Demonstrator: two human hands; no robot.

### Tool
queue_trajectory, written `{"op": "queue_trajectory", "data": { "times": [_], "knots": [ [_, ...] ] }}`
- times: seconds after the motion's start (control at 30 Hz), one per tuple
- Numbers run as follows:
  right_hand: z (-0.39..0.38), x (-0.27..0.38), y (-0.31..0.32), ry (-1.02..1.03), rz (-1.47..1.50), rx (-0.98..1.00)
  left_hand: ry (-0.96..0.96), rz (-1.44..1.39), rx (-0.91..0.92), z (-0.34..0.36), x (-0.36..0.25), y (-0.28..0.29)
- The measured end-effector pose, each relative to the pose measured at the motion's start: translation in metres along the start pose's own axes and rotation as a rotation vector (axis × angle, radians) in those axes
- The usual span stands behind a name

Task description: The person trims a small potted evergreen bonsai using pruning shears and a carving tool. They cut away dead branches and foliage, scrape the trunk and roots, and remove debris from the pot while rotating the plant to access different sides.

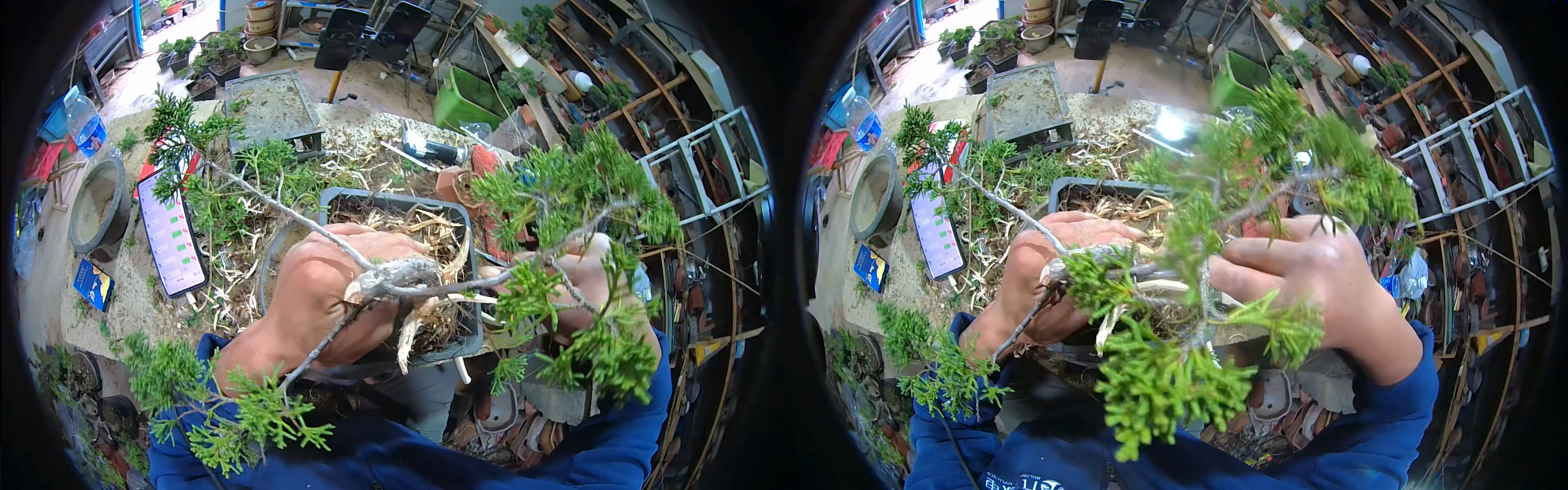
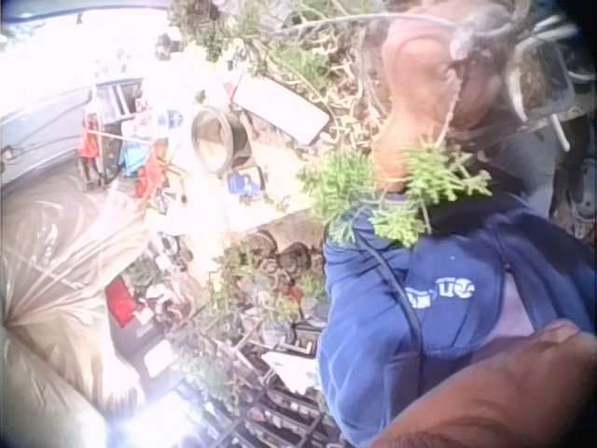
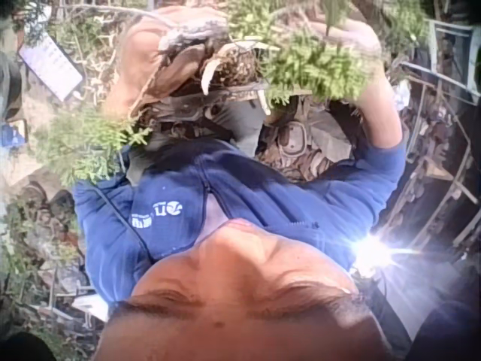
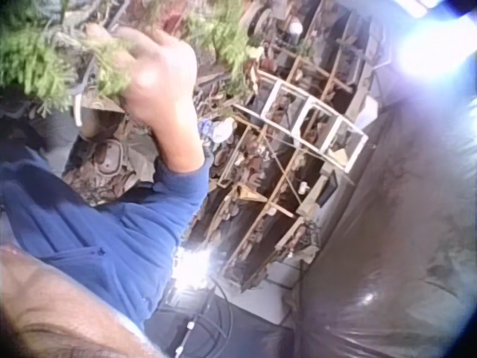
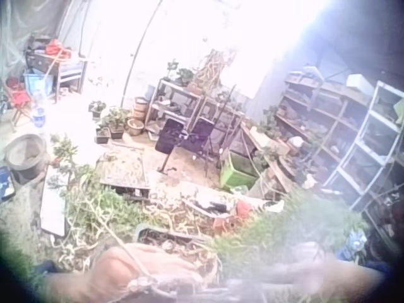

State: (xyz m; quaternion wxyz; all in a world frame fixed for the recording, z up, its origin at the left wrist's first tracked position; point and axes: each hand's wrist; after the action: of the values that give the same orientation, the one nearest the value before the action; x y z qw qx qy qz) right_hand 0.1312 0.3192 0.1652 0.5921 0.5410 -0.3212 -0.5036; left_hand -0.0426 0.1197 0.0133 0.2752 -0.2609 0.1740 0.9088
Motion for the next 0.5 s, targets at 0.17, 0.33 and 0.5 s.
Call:
{"op": "queue_trajectory", "data": {
  "times": [0.17,0.33,0.5],
  "knots": [
    [0.002,-0.002,0.001,0.038,0.118,-0.100,0.056,0.025,0.079,0.003,-0.004,0.007],
    [-0.007,0.005,0.003,-0.002,0.025,0.125,0.087,-0.032,0.060,0.005,-0.007,0.008],
    [-0.011,0.005,0.005,-0.300,0.309,0.331,0.113,0.000,0.067,-0.001,-0.004,0.009]
  ]
}}
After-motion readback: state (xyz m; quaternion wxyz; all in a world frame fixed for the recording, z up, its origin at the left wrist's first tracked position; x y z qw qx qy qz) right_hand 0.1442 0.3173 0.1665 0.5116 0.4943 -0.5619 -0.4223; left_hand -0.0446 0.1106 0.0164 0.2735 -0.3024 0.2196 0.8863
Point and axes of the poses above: each hand's wrist, its own z-axis towards the middle knuckle, its own y-axis out of the back of the hand, x = y × z, and after that the axes turned 10 degrees about -x, right-handed
